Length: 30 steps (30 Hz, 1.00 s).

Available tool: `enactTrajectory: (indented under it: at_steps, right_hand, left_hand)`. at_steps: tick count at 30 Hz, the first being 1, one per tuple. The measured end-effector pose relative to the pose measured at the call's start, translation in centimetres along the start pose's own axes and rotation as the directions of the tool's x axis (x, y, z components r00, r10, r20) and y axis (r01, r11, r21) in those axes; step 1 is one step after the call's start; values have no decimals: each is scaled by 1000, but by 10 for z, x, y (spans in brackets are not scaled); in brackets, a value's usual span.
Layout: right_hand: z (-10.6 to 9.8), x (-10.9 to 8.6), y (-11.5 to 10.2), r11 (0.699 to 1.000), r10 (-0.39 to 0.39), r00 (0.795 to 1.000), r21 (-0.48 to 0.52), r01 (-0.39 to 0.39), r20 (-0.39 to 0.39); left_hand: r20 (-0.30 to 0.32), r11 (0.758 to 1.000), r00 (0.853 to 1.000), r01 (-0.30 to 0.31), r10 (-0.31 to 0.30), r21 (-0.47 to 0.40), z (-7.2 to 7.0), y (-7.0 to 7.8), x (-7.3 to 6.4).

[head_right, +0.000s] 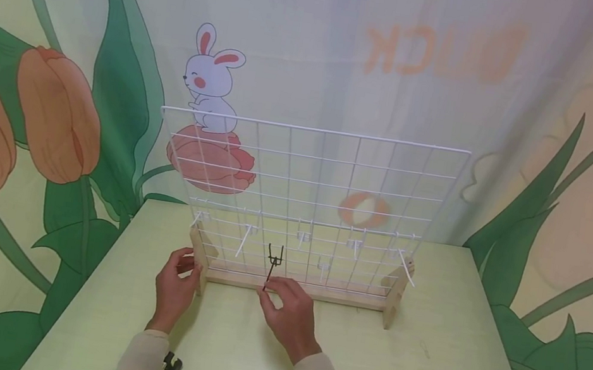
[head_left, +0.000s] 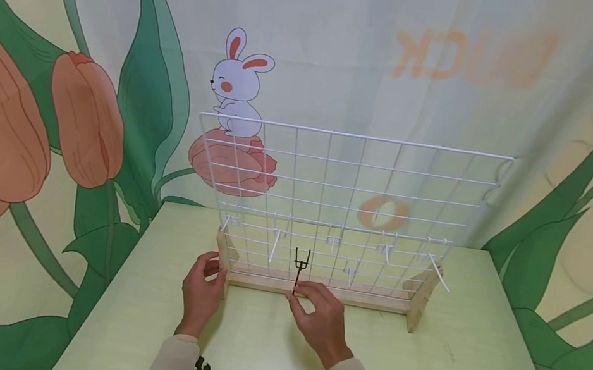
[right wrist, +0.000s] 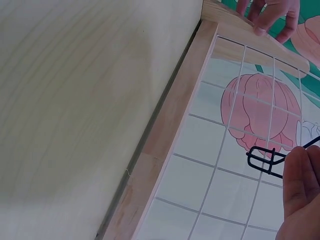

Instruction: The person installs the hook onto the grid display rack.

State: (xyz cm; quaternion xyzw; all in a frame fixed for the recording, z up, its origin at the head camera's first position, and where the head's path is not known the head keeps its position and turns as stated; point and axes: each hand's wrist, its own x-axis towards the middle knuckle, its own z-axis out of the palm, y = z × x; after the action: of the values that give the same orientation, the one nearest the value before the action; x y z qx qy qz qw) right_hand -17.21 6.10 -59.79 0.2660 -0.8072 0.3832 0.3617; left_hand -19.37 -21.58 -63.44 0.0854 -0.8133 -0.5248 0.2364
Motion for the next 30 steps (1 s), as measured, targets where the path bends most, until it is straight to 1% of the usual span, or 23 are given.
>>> enactTrajectory:
  at_steps: [5,10,15,20,23,25,26,28,30]
  right_hand:
    - [-3,-1,0,1000,-12,1000,15,12,-20]
    - [-7,-7,1,1000,5,1000,22,-4,-23]
    - [-20,-15,-1,999,41,999,-17,-41,17]
    - [-38,-22,-4,994,83,993,-83,-77,78]
    - [-51,-25,-6,987,116,986,-121,-102,119]
    - [-59,-27,-6,982,138,978,-153,-114,156]
    - [-64,-29,-6,977,150,973,-177,-118,177]
    - [-73,-31,-7,968,166,962,-223,-117,218]
    - [-82,-35,-7,957,180,951,-268,-111,251]
  left_hand:
    - [-3,1000,1000,-3,3,3,1,-1,2]
    - [-7,1000,1000,-3,3,3,1,-2,2]
    - [-6,1000,1000,-5,5,8,1,-2,0]
    - [3,1000,1000,-15,15,23,-4,4,-3]
    - [43,1000,999,4,-5,30,-10,11,-5]
    - [87,998,996,27,-31,51,-13,17,-7]
    - [110,997,993,29,-36,67,-15,19,-9]
    - [143,993,989,19,-35,116,-17,24,-14]
    - [157,983,988,-24,-5,181,-19,27,-20]
